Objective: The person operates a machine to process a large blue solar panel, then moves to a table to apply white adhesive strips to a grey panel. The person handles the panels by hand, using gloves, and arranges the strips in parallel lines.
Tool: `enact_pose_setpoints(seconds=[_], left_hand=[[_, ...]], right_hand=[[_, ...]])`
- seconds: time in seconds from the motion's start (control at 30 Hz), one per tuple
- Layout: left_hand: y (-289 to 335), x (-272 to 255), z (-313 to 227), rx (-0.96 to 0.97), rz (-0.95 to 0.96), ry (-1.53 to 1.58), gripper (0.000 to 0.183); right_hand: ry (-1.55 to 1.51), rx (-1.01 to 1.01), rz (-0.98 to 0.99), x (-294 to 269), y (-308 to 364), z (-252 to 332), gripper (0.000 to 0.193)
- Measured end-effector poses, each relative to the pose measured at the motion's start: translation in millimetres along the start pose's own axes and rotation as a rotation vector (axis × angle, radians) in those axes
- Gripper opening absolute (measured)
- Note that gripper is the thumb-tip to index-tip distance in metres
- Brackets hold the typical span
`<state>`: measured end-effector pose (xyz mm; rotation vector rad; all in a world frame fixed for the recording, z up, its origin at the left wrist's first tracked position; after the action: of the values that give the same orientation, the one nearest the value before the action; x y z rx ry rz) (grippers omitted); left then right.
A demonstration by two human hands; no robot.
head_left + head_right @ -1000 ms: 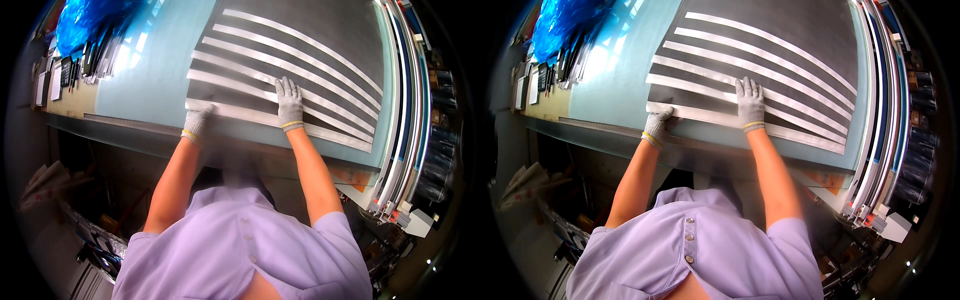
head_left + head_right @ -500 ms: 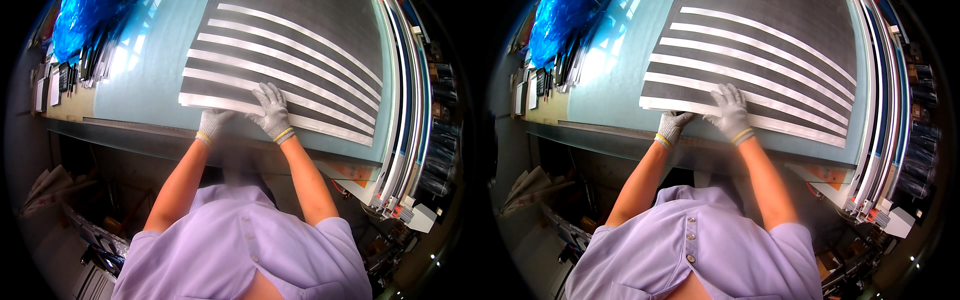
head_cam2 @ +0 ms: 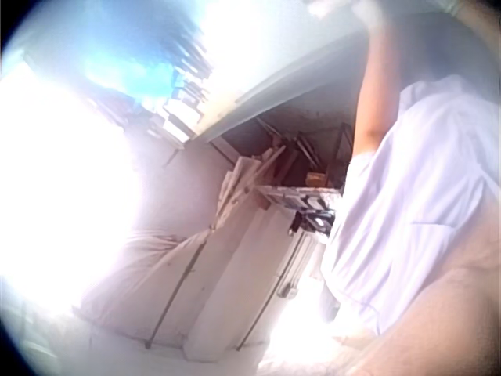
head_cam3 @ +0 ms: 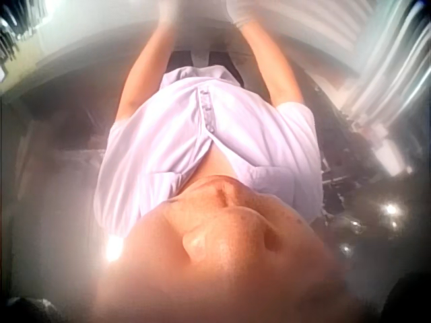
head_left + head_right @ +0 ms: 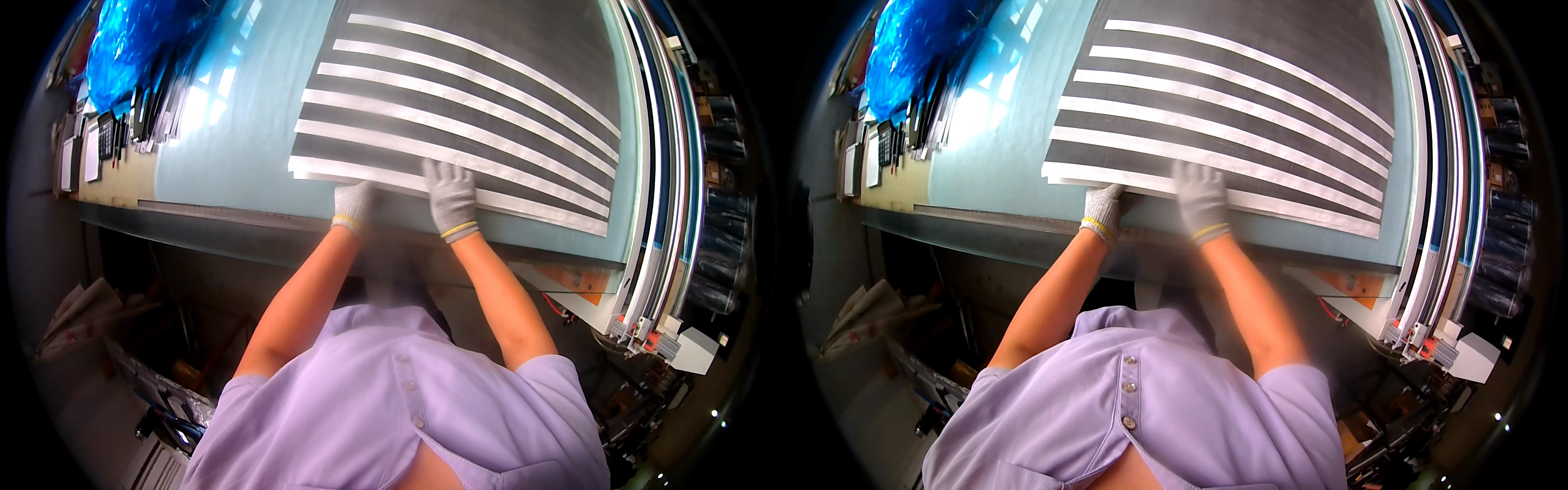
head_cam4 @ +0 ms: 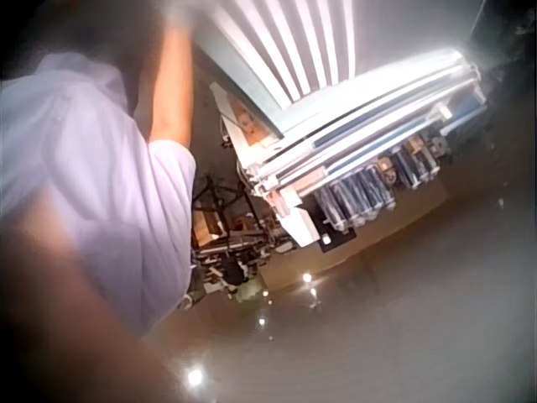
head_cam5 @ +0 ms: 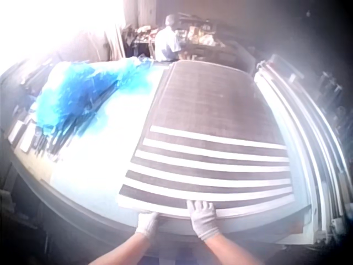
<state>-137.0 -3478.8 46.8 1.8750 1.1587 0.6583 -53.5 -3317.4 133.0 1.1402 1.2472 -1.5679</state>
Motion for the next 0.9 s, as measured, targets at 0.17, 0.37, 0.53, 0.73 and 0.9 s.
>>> enact_pose_setpoints(seconds=[0.17, 0.37, 0.53, 0.73, 0.9], left_hand=[[-2, 6, -4, -0.004, 0.061, -0.119, 0.037], [-11, -26, 32, 0.462, 0.093, -0.399, 0.031], [28, -31, 21, 0.175, 0.061, -0.094, 0.040], [31, -25, 15, 0.099, 0.024, 0.005, 0.036], [50, -26, 0, 0.046, 0.005, -0.065, 0.039]], right_hand=[[0.107, 0.069, 0.001, 0, 8, -31, 0.036], [0.164, 0.068, 0.017, 5, -17, -23, 0.036], [0.131, 0.092, 0.019, 11, -8, -30, 0.042], [0.145, 0.212, 0.061, 18, 7, -43, 0.049], [-0.346, 0.236, 0.217, -18, 7, -52, 0.052]])
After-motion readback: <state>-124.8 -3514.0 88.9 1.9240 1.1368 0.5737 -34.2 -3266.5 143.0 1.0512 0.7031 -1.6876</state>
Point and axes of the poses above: each hand's wrist, its own y-axis away from the middle knuckle, its own x-axis out of the palm, z = x × y, the point moved 6 cm from there along -y, towards the middle knuckle, and after that the axes turned 13 degrees about -y, right-handed, at the moved point
